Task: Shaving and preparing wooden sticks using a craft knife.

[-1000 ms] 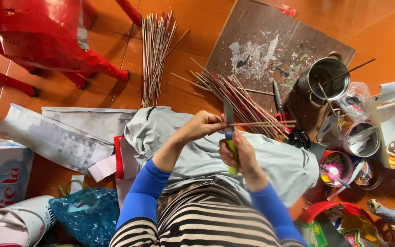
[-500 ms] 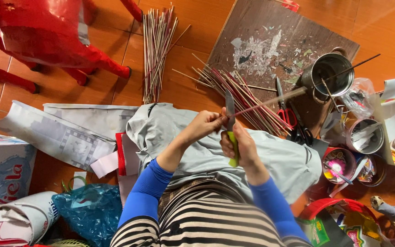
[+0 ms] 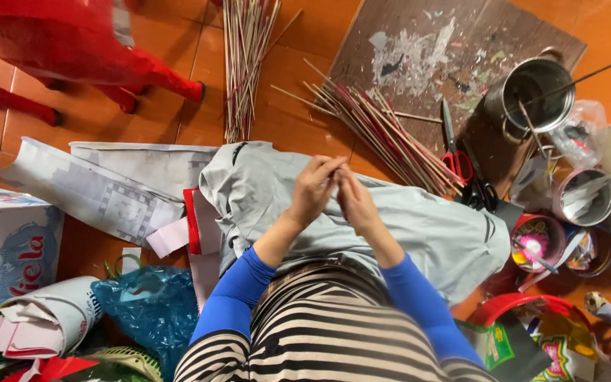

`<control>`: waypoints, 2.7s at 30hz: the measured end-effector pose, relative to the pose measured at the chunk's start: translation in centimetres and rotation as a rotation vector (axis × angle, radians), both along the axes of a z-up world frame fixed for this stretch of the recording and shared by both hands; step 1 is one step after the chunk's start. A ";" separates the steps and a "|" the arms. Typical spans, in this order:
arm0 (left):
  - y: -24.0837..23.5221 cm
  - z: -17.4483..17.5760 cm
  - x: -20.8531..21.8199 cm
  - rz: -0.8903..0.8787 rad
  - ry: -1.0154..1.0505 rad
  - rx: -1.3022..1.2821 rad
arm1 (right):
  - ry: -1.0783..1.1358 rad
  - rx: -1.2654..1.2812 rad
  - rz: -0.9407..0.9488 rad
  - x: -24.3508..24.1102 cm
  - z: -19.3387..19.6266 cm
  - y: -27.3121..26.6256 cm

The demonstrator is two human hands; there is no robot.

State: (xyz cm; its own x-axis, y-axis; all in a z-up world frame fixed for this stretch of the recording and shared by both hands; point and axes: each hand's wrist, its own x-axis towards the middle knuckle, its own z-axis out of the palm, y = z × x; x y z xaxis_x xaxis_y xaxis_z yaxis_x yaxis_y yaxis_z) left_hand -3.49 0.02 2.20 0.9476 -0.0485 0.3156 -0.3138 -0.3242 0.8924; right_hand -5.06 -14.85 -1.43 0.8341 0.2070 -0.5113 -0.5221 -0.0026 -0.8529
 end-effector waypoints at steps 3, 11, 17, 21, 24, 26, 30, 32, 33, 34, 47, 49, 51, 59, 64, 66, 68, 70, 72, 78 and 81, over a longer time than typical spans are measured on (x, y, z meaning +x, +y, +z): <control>0.8 -2.3 -1.0 0.093 -0.060 0.070 | -0.092 0.103 0.015 -0.5 -1.2 1.4; 6.3 5.4 0.5 0.260 -0.424 0.049 | -0.100 -0.225 -0.011 -1.0 -13.2 -1.5; 11.2 3.8 8.1 0.462 -0.186 0.169 | 0.170 -0.142 -0.068 -1.5 -9.3 -5.0; 14.6 -4.6 13.4 0.505 0.051 0.442 | 0.181 -0.153 0.002 -0.8 -7.9 -6.4; 17.8 -11.2 16.7 0.507 0.109 0.606 | 0.208 -0.166 -0.002 -0.9 -8.6 -7.2; 19.5 -13.5 19.2 0.529 0.154 0.615 | 0.210 -0.182 -0.004 -0.8 -8.2 -7.3; 20.9 -14.0 21.7 0.580 0.055 0.810 | 0.174 -0.159 0.008 -1.0 -8.4 -7.4; 21.2 -19.1 23.2 0.624 0.239 0.087 | 0.213 -0.171 0.005 -1.0 -9.0 -7.3; 21.3 -21.5 24.0 0.626 0.389 -0.646 | 0.246 -0.183 0.003 -0.9 -9.3 -7.2; 20.6 -23.0 23.1 0.628 0.391 -0.645 | 0.248 -0.183 0.005 -0.6 -9.0 -6.9; 9.9 -31.4 21.3 0.491 0.763 -1.017 | 0.283 -0.415 0.117 2.3 -11.0 -8.3; 10.0 -29.1 22.2 0.500 0.688 -1.001 | 0.306 -0.423 0.107 1.9 -13.5 -9.4; 10.3 -24.7 23.4 0.539 0.465 -0.645 | 0.209 -0.221 -0.051 1.0 -17.3 -10.7; 9.1 1.6 18.9 0.245 -0.001 -0.630 | 0.484 -0.023 -0.199 1.7 -15.2 -11.7; 4.4 2.3 10.4 -0.022 -0.100 -0.142 | 0.473 0.250 -0.124 1.9 -8.2 -9.5; 2.2 0.0 7.5 -0.081 0.023 -0.173 | 0.325 0.402 -0.145 2.4 -1.1 -7.3; 0.7 -0.4 5.8 -0.070 0.037 -0.143 | 0.250 0.464 -0.125 2.1 2.6 -6.1; -0.4 -0.7 4.4 -0.063 0.048 -0.112 | 0.172 0.527 -0.107 1.5 5.7 -5.2; -1.2 -1.1 3.9 -0.078 0.016 -0.071 | 0.100 0.636 -0.071 1.2 8.2 -4.5; -1.5 -1.1 3.2 -0.072 -0.040 -0.069 | 0.078 0.607 -0.022 0.6 10.3 -4.2; -1.5 -1.1 3.0 -0.071 -0.050 -0.061 | 0.090 0.622 -0.023 0.2 9.8 -4.4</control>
